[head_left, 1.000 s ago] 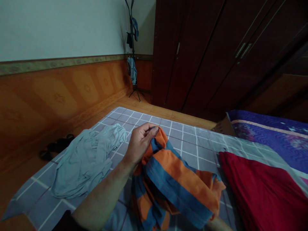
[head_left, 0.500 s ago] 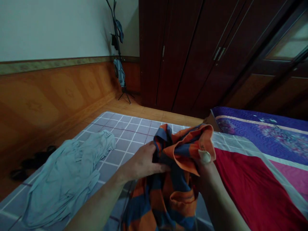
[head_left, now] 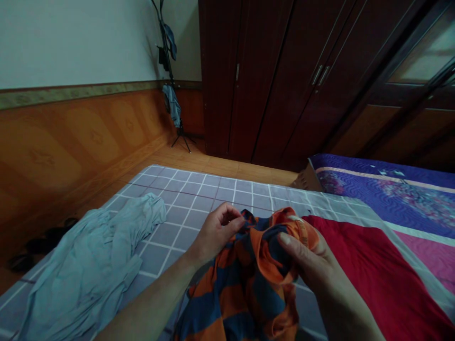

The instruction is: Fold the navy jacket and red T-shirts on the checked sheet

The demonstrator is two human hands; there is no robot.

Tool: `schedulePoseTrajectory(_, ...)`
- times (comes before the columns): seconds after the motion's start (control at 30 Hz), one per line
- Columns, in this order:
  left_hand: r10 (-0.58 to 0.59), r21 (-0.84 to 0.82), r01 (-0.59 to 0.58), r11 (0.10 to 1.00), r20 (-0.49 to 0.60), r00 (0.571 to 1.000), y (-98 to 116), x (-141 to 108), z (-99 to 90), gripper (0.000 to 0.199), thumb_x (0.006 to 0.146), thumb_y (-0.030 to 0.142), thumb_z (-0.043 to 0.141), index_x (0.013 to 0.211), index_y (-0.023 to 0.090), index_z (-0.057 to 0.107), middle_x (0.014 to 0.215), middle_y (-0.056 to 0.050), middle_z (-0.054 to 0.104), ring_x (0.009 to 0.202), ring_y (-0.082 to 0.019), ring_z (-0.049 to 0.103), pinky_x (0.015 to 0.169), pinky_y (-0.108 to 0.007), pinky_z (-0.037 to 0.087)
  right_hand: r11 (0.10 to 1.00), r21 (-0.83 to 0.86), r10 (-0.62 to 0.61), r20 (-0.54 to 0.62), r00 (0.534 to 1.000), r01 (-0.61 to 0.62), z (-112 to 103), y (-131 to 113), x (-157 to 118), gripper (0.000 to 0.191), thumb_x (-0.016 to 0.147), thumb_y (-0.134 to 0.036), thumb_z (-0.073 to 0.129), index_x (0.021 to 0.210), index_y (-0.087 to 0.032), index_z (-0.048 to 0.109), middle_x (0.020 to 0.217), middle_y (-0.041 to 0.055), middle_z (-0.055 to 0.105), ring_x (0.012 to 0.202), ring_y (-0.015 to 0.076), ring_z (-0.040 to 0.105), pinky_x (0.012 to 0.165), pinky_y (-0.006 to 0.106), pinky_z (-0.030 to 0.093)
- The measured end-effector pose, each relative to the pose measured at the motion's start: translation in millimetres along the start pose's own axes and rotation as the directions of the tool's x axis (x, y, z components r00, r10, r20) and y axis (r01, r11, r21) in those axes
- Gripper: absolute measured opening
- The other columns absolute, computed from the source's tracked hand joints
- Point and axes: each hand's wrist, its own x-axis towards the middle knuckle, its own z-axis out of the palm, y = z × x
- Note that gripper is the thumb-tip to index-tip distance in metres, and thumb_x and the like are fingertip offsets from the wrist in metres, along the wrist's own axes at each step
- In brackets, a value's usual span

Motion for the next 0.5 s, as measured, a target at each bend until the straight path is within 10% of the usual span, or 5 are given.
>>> schedulePoseTrajectory(0.13, 0.079, 0.153, -0.094, 0.984, 0.102, 0.992, -13.5, 1.3, 4.2, 0.063, 0.074, 0.029, 0.069, 0.131, 0.021, 0.045, 0.131, -0.011, 0.051, 0.115, -0.025, 0.050, 0.093, -0.038, 0.041, 1.000, -0.030, 0.008, 0.244, 0.970, -0.001, 6.9, -7.0, -12.7, 0.017, 0.085, -0.038, 0.059, 0.089, -0.025, 0.070, 0.075, 0.0005, 0.064, 0.065, 0.0127, 0.060, 0.060, 0.021, 0.050)
schedulePoseTrajectory(0.23, 0.100, 0.101, -0.150, 0.983, 0.384, 0.918, -16.9, -0.8, 7.7, 0.040, 0.079, 0.030, 0.064, 0.117, 0.021, 0.059, 0.113, -0.007, 0.061, 0.102, -0.023, 0.056, 0.089, -0.034, 0.043, 0.993, -0.112, 0.002, 0.319, 0.948, 0.035, 7.8, -9.0, -16.6, 0.016, 0.087, -0.035, 0.057, 0.087, -0.025, 0.069, 0.072, 0.0003, 0.062, 0.063, 0.0118, 0.059, 0.058, 0.019, 0.050)
schedulePoseTrajectory(0.37, 0.056, 0.082, -0.107, 0.991, 0.471, 0.880, -9.0, -4.5, 9.5, 0.022, 0.083, 0.035, 0.059, 0.080, 0.015, 0.068, 0.081, -0.003, 0.063, 0.080, -0.019, 0.057, 0.076, -0.030, 0.046, 0.974, -0.206, -0.075, 0.125, 0.989, 0.100, 10.1, -14.7, -21.2, 0.007, 0.083, -0.027, 0.063, 0.082, -0.025, 0.069, 0.069, -0.0009, 0.062, 0.060, 0.0114, 0.059, 0.057, 0.018, 0.051)
schedulePoseTrajectory(0.5, 0.049, -0.129, 0.019, 0.991, 0.502, 0.864, 7.6, -7.5, 5.9, 0.029, 0.083, 0.038, 0.061, 0.104, 0.018, 0.066, 0.103, -0.006, 0.064, 0.095, -0.021, 0.057, 0.085, -0.032, 0.044, 0.981, -0.168, -0.119, -0.112, 0.987, 0.099, 8.4, -12.1, -38.2, 0.023, 0.079, -0.031, 0.068, 0.102, -0.028, 0.068, 0.086, 0.0031, 0.069, 0.077, 0.0201, 0.066, 0.070, 0.028, 0.056)
